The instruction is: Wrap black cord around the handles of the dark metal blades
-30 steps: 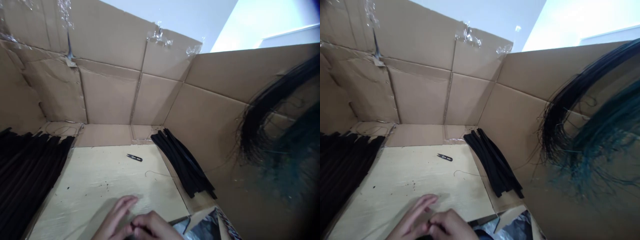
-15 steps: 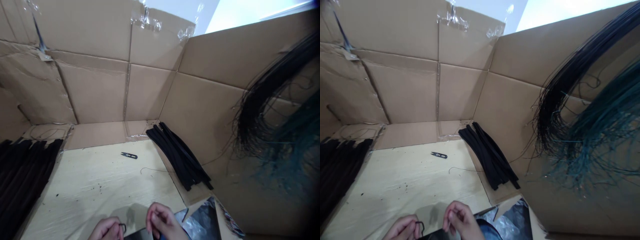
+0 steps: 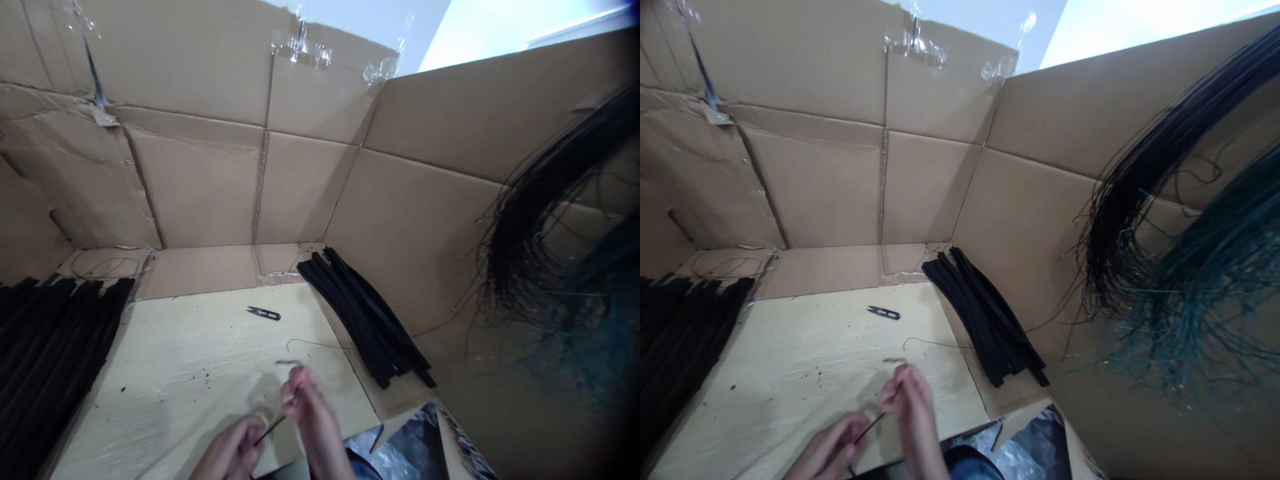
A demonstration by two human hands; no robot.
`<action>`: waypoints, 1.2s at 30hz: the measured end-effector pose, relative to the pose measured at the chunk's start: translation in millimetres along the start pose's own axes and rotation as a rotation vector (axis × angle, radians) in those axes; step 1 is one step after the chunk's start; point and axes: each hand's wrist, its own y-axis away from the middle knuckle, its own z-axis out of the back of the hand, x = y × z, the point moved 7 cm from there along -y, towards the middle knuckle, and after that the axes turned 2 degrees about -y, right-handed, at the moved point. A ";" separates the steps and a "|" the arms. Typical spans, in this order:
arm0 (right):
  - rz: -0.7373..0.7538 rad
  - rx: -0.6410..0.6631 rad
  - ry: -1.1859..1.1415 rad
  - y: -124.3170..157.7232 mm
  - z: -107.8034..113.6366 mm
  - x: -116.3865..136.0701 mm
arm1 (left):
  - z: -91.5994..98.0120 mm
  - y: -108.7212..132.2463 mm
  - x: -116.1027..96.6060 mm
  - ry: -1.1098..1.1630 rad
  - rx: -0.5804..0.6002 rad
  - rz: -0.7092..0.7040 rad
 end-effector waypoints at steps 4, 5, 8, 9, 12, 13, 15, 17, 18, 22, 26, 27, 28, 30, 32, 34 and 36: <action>0.113 -0.366 0.300 -76.5 92.5 36.7 | 13.8 1.4 24.1 -0.445 -0.309 -0.133; 0.108 -0.421 0.402 -97.5 112.1 41.1 | 14.1 2.7 25.5 -0.546 -0.367 -0.193; 0.025 -0.500 0.695 -148.0 150.9 41.7 | 11.3 3.6 25.6 -0.700 -0.462 -0.322; 0.000 -0.491 0.777 -159.2 156.6 39.5 | 10.7 2.7 25.2 -0.710 -0.475 -0.344; -0.037 -0.417 0.967 -177.2 162.6 32.5 | 10.8 -1.3 24.6 -0.691 -0.498 -0.365; -0.043 -0.387 1.010 -179.8 163.1 30.8 | 11.1 -2.2 24.5 -0.680 -0.501 -0.368; -0.045 -0.332 1.066 -182.9 163.9 29.0 | 12.2 -2.9 24.8 -0.649 -0.504 -0.363; -0.034 -0.286 1.082 -184.4 163.1 29.9 | 13.7 -2.4 25.0 -0.602 -0.500 -0.348; -0.021 -0.263 1.075 -184.4 161.2 31.5 | 14.8 -2.0 24.8 -0.572 -0.497 -0.339; 0.088 -0.111 0.951 -174.7 134.9 48.5 | 20.8 -1.6 21.8 -0.412 -0.473 -0.287; 0.264 0.095 0.740 -135.3 81.7 81.7 | 38.1 -4.1 12.3 -0.193 -0.455 -0.219; 0.303 0.145 0.691 -120.9 66.6 90.0 | 45.5 -5.3 7.8 -0.131 -0.457 -0.199; 0.333 0.200 0.653 -105.6 51.3 97.0 | 53.6 -7.0 1.8 -0.069 -0.453 -0.185; 0.362 0.309 0.597 -74.8 21.9 106.6 | 73.1 -11.7 -14.1 0.055 -0.467 -0.167; 0.363 0.408 0.559 -46.9 -3.9 110.7 | 92.0 -20.3 -34.4 0.180 -0.469 -0.164; 0.361 0.491 0.532 -24.3 -24.5 111.6 | 107.2 -32.5 -56.3 0.311 -0.461 -0.173; 0.350 0.575 0.509 -7.1 -40.0 109.9 | 117.7 -45.7 -76.9 0.448 -0.460 -0.200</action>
